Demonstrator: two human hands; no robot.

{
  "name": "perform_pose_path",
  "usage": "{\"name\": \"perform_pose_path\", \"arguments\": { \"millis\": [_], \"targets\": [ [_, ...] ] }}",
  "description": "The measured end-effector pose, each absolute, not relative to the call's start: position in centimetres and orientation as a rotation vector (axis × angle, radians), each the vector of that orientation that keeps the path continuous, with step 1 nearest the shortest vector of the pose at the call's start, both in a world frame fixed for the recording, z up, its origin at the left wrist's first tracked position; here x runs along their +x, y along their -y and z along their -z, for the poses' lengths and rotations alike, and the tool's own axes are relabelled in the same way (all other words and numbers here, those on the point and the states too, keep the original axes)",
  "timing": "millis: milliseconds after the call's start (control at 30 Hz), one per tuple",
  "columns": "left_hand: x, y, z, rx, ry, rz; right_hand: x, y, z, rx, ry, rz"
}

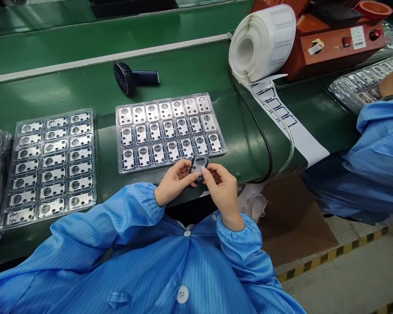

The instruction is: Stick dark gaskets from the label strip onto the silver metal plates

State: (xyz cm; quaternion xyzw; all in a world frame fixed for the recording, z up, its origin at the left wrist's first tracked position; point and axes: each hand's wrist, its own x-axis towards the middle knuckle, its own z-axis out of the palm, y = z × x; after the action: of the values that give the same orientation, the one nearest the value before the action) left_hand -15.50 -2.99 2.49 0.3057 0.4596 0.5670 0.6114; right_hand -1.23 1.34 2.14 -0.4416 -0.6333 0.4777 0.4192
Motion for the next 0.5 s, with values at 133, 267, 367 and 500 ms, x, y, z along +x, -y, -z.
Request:
{"name": "perform_pose_path", "arguments": {
  "millis": [133,267,367,500],
  "targets": [
    [-15.71,2.91,-2.46,0.655,-1.137,-1.361,-0.96,-1.22,-2.54,-1.118,1.572,-1.251],
    [-15.87,3.03,-2.47,0.667,-1.162,-1.375,-0.66,-1.11,-2.78,-1.095,1.571,-1.320],
    [-15.91,3.14,-2.65,0.682,-1.146,-1.380,-0.57,-1.09,-2.78,-1.085,1.601,-1.325],
    [-15.93,3.14,-2.84,0.722,-1.166,-1.365,-0.72,-1.19,-2.96,-1.071,1.710,-1.064]
  ]
}}
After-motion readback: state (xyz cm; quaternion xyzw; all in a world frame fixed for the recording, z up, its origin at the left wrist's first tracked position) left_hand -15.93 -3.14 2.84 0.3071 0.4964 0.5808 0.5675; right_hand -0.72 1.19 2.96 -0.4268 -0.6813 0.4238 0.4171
